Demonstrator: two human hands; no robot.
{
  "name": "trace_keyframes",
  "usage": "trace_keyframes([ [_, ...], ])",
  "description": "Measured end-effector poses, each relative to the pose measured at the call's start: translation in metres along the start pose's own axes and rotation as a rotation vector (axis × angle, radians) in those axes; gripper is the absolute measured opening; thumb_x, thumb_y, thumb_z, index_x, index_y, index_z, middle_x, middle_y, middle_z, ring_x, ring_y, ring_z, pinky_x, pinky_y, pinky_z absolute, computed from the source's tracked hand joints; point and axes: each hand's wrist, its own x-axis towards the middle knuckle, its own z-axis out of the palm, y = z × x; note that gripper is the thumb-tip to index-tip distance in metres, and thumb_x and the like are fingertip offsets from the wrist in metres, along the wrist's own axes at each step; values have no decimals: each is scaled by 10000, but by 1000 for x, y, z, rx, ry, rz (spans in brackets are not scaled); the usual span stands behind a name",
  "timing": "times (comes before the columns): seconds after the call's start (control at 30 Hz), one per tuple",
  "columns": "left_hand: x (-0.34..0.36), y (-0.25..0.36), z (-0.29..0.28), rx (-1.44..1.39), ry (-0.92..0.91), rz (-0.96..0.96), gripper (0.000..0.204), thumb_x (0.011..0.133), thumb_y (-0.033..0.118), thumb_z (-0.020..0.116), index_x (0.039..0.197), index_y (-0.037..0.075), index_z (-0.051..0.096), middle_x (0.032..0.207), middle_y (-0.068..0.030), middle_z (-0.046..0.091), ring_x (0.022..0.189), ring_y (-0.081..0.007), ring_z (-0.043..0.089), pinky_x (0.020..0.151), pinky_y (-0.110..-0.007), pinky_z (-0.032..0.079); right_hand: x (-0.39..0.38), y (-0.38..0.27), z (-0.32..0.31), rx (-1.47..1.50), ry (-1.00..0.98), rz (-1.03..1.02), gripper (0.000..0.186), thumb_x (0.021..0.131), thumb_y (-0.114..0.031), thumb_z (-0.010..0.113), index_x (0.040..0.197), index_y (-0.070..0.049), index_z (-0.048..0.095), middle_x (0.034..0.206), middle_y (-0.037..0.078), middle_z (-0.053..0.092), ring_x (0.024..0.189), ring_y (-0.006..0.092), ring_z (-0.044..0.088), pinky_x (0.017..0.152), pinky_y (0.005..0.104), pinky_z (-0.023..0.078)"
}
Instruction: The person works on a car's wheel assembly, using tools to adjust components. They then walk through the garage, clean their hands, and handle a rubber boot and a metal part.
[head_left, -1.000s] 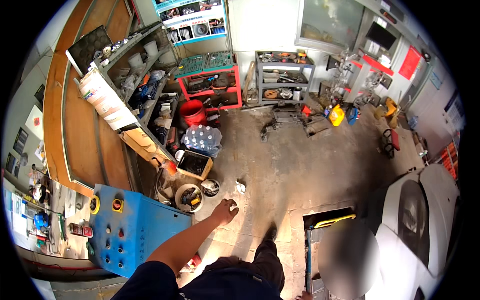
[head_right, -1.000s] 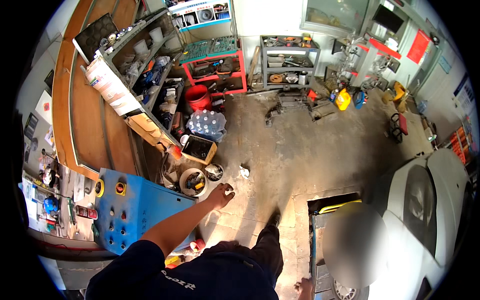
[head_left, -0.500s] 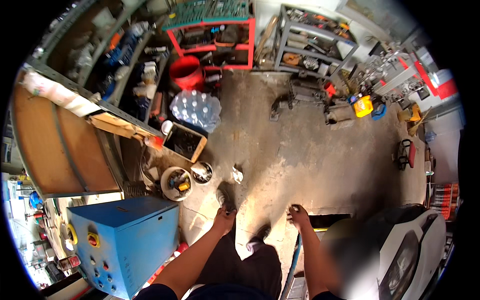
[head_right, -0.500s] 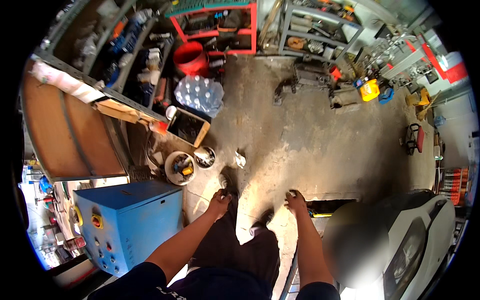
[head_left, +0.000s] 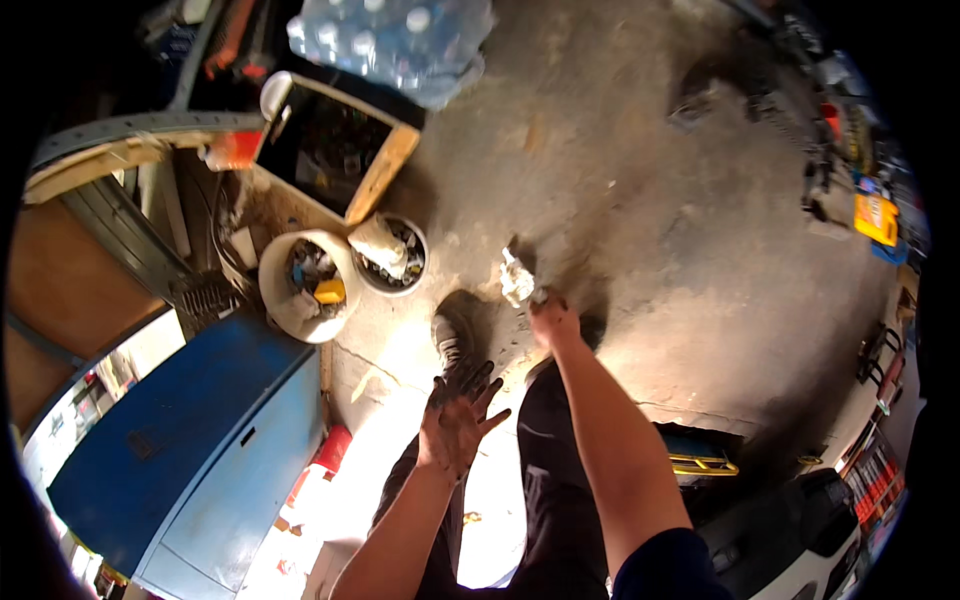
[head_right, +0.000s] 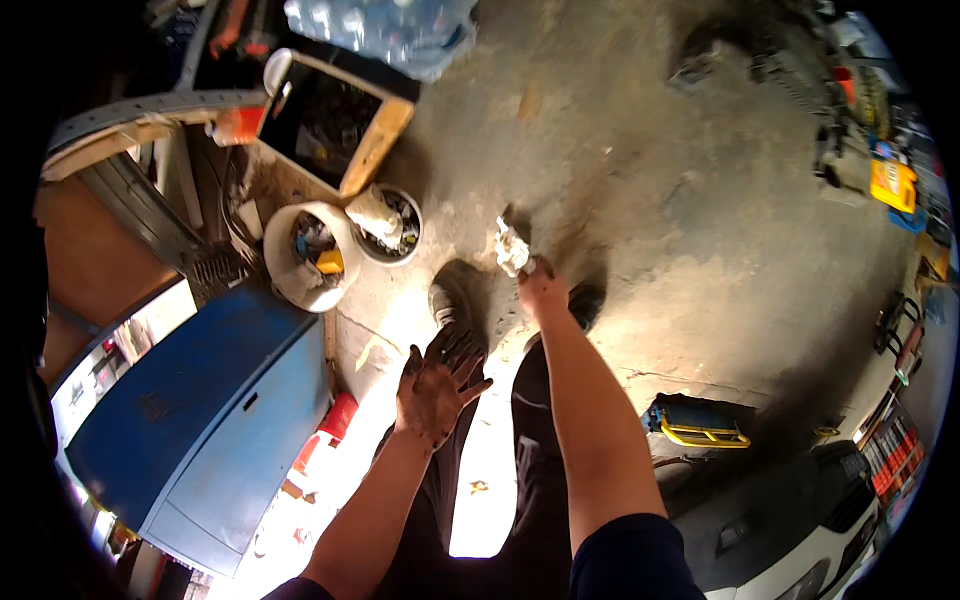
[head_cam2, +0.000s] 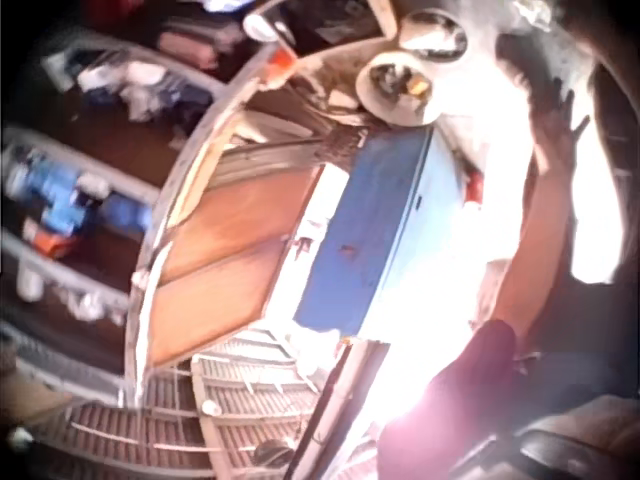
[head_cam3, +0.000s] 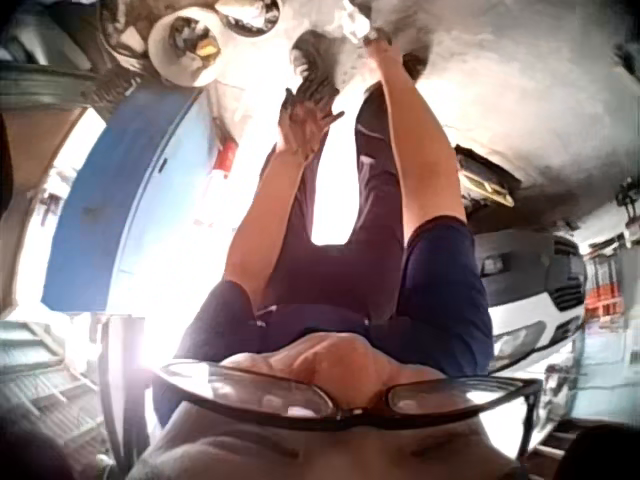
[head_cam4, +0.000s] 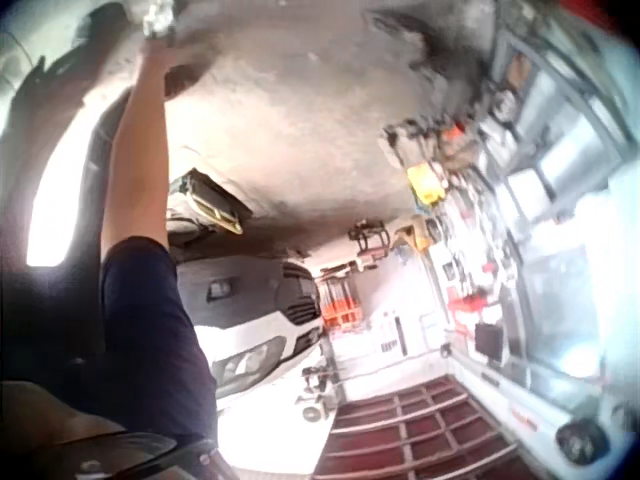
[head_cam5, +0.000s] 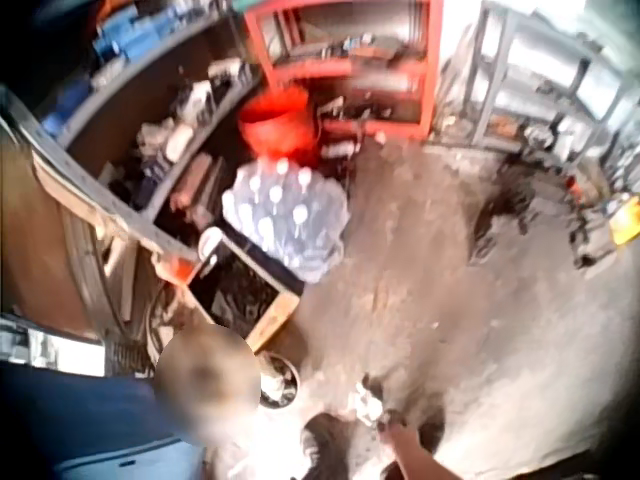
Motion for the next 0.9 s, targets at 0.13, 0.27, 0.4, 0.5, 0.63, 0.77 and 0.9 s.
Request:
trace_keyframes([
  [0.13, 46, -28, 22, -57, -97, -16, 767, 1046, 672, 466, 1629, 179, 394, 1595, -106, 507, 1452, -320, 491, 1166, -605, 423, 129, 109, 33, -360, 217, -144, 650, 1092, -522, 438, 1518, -33, 409, 1508, 184, 518, 1422, 311, 471, 1218, 401, 332],
  [0.27, 54, -5, 28, -147, -60, -40, 776, 1056, 678, 423, 1636, 165, 378, 1621, -117, 483, 1484, -353, 462, 1192, -613, 387, 112, 88, 49, 251, 402, -169, 440, 1048, -459, 555, 1231, -62, 591, 1253, 163, 658, 1218, 360, 594, 1086, 460, 441],
  [0.4, 9, 19, 23, -301, -86, 59, 760, 1051, 654, 465, 1627, 163, 389, 1647, -147, 441, 1515, -394, 413, 1212, -656, 336, -30, -4, -20, 302, 234, -299, 457, 941, -353, 701, 1253, -21, 659, 1313, 237, 681, 1257, 414, 630, 1088, 470, 492],
  [0.5, -30, 26, 92, -213, -176, 2, 787, 1056, 637, 468, 1660, 150, 339, 1687, -129, 393, 1556, -356, 363, 1245, -614, 302, -166, -18, -120, 197, 433, -500, 447, 874, -145, 774, 1271, 4, 632, 1218, 220, 696, 1152, 352, 681, 1007, 382, 551],
  [0.63, -113, 57, 184, 22, -364, 14, 841, 1057, 670, 441, 1685, 133, 281, 1673, -117, 407, 1538, -281, 391, 1244, -481, 336, -339, -94, -268, 455, 393, -668, 398, 857, -95, 804, 1215, -1, 656, 1062, 204, 679, 956, 408, 666, 825, 455, 562],
  [0.77, -204, 70, 243, 11, -443, -99, 869, 1058, 688, 425, 1698, 145, 202, 1640, -128, 415, 1440, -308, 470, 1200, -441, 395, -458, -129, -350, 182, 591, -978, 456, 846, -192, 821, 1261, -62, 682, 1121, 175, 664, 1018, 407, 643, 875, 483, 528],
  [0.9, -310, 99, 311, -151, -762, -247, 846, 1065, 666, 440, 1703, 178, 179, 1628, -119, 431, 1480, -278, 451, 1217, -457, 383, -584, -176, -427, -57, 769, -962, 587, 793, -297, 827, 1315, -92, 656, 1202, 171, 638, 1182, 391, 605, 1081, 538, 432],
])
